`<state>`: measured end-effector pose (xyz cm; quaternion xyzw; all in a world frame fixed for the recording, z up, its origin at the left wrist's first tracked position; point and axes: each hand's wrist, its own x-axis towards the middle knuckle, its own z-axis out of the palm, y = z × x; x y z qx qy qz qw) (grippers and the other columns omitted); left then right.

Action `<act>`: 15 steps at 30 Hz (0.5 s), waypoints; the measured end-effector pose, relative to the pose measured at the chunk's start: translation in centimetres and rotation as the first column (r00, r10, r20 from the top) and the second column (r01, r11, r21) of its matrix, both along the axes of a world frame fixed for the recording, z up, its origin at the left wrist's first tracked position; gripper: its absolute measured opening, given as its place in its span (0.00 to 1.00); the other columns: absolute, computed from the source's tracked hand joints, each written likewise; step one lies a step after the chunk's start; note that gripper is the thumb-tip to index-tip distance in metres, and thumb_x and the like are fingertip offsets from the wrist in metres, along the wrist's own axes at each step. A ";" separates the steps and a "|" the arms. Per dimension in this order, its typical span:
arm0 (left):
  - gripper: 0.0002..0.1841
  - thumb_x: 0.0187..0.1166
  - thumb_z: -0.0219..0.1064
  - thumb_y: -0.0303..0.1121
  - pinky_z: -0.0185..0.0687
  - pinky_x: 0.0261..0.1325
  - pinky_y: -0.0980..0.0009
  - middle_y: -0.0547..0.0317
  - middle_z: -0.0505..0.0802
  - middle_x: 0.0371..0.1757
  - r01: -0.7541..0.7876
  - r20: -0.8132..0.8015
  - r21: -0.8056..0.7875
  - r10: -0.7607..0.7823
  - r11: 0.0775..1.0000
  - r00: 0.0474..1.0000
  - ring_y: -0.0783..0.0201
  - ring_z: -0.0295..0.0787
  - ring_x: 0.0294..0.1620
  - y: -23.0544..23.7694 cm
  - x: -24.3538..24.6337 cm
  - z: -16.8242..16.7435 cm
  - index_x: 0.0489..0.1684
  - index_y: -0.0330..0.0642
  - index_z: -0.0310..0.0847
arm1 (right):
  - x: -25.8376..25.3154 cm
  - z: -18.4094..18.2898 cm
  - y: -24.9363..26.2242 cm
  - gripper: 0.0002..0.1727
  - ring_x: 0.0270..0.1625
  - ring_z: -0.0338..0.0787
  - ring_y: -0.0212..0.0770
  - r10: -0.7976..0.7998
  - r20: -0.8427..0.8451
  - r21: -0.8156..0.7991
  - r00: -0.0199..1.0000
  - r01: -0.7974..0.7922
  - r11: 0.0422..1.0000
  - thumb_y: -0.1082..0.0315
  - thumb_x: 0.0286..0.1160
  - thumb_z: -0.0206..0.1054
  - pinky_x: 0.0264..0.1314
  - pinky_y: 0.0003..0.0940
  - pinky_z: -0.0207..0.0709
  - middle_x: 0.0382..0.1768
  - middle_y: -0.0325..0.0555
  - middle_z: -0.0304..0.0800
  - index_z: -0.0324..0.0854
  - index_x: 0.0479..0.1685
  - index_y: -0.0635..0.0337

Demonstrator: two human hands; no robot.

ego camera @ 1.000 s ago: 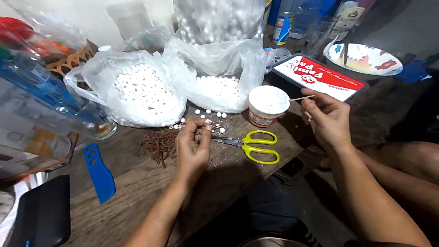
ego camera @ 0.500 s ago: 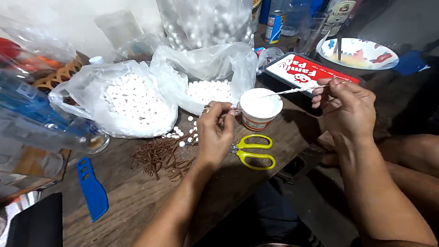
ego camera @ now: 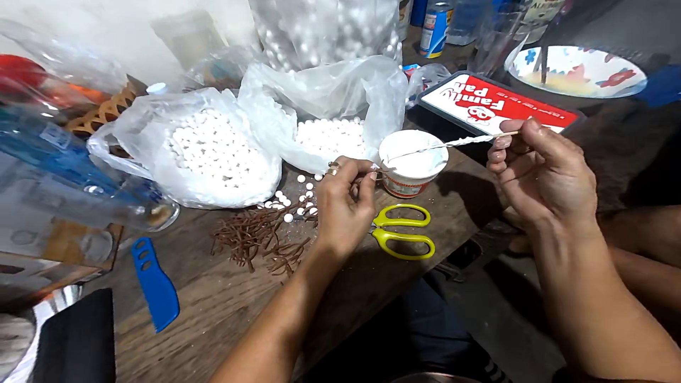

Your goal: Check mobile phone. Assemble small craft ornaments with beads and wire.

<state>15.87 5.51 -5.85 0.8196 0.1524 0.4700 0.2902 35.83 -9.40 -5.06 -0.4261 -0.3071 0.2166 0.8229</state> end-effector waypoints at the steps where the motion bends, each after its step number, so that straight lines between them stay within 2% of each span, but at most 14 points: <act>1: 0.05 0.77 0.64 0.22 0.77 0.40 0.85 0.55 0.85 0.36 0.003 0.003 0.005 -0.003 1.000 1.000 0.78 0.81 0.34 0.0 0.0 0.0 0.39 0.30 0.86 | 0.0 0.0 0.0 0.23 0.31 0.90 0.26 -0.002 0.000 -0.002 1.000 0.002 1.000 0.68 0.94 0.40 0.39 0.17 0.86 0.31 0.33 0.91 0.86 0.42 0.57; 15: 0.05 0.77 0.64 0.21 0.77 0.40 0.85 0.54 0.86 0.37 0.015 0.015 0.048 -0.016 0.999 1.000 0.77 0.81 0.34 0.0 0.1 0.0 0.39 0.30 0.87 | -0.1 -0.1 0.1 0.23 0.30 0.89 0.25 -0.028 0.044 -0.045 0.999 0.030 0.999 0.70 0.92 0.42 0.37 0.18 0.86 0.30 0.32 0.91 0.87 0.40 0.56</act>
